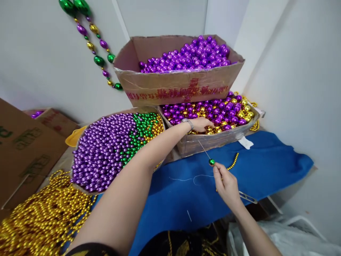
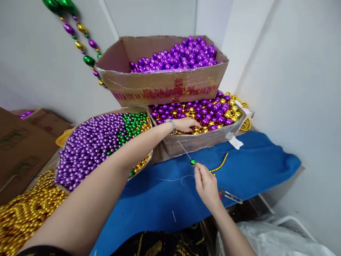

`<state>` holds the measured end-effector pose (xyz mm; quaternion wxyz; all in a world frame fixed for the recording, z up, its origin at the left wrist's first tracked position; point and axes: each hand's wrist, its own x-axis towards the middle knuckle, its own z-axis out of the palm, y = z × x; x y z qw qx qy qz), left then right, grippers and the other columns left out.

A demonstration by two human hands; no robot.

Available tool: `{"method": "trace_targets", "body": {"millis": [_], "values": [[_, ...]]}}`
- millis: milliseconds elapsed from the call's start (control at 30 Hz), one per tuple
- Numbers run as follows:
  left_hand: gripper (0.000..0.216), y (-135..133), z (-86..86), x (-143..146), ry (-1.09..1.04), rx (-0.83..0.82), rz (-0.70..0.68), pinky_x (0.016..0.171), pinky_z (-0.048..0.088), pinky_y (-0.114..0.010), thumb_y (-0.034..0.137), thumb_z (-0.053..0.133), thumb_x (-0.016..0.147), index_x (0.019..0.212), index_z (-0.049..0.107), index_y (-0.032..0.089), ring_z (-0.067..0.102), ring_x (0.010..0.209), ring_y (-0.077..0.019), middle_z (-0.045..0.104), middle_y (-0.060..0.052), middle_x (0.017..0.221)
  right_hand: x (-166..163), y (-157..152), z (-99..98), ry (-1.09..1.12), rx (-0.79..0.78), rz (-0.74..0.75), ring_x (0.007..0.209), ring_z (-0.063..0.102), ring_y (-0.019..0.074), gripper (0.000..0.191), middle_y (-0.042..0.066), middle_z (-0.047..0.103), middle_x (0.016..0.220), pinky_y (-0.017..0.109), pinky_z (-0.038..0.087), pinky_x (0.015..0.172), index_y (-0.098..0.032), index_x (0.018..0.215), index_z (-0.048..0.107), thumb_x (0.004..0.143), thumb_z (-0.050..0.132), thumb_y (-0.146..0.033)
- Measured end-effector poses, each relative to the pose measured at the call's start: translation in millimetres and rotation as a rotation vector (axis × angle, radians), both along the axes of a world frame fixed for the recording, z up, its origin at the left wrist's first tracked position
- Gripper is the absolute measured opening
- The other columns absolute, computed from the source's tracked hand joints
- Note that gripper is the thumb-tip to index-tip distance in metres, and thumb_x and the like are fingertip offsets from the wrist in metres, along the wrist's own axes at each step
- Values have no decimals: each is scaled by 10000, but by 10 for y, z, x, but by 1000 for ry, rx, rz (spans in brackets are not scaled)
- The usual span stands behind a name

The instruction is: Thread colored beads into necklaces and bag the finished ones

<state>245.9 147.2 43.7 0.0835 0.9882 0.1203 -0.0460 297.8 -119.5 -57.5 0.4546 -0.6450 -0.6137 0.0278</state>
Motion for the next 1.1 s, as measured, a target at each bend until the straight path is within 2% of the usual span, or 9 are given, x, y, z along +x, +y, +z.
{"method": "trace_targets", "body": {"millis": [133,233,333,400,467,533,633,733,1100], "values": [[481,-28,12,162,50,18,13,878,473,-297,24,591,730,1174,668,192,637,993,-193,706,-76,1114,-6,-68,20,-34,-11,-39,537,645,136,242,12,692,688,232,496,534,-184,1066,618,999,420,-305],[356,-86,108,-58,-202,-93,81,905,478,-345,140,604,807,1160,650,139,629,1008,-213,687,-116,1111,36,-129,46,-61,4,-79,567,671,140,219,14,713,727,226,505,541,-191,1072,608,994,436,-301],[403,-305,177,-629,-641,-585,182,856,513,-324,307,575,889,1262,579,156,649,966,-177,647,-123,1198,61,-144,82,-102,70,-74,605,694,145,191,32,738,796,227,530,588,-202,1028,622,985,458,-289],[445,-565,145,-1061,-807,-939,272,777,530,-288,366,549,913,1325,533,200,666,903,-148,641,-113,1212,41,-117,95,-126,109,-59,653,711,155,184,48,749,849,237,550,648,-204,1011,635,978,471,-279],[458,-855,36,-1420,-915,-1185,371,719,529,-261,392,571,905,1331,527,231,671,865,-135,653,-104,1199,-13,-71,88,-151,130,-27,688,721,162,178,53,754,872,245,560,686,-205,1004,647,971,483,-267],[452,-1101,-122,-1673,-1007,-1330,482,684,527,-252,412,591,895,1304,542,227,672,833,-132,668,-109,1178,-87,-22,62,-182,149,25,709,724,163,169,52,756,880,246,562,706,-205,1002,652,964,495,-253],[420,-1312,-349,-1904,-1104,-1416,643,672,532,-267,437,588,897,1238,570,194,670,805,-140,685,-131,1143,-200,32,6,-231,181,94,722,722,158,161,53,757,897,243,559,714,-199,1017,655,957,510,-232],[388,-1392,-473,-2047,-1159,-1434,727,691,535,-287,436,587,895,1190,585,184,662,802,-142,686,-138,1137,-285,56,-38,-260,176,134,728,720,158,169,53,756,905,242,556,701,-199,1032,662,956,514,-229],[370,-1471,-522,-2241,-1207,-1514,709,654,504,-251,399,661,832,1129,604,186,647,765,-117,687,-119,1128,-370,56,-62,-325,146,194,704,711,164,175,54,750,871,255,544,656,-201,1017,680,954,524,-250]]}}
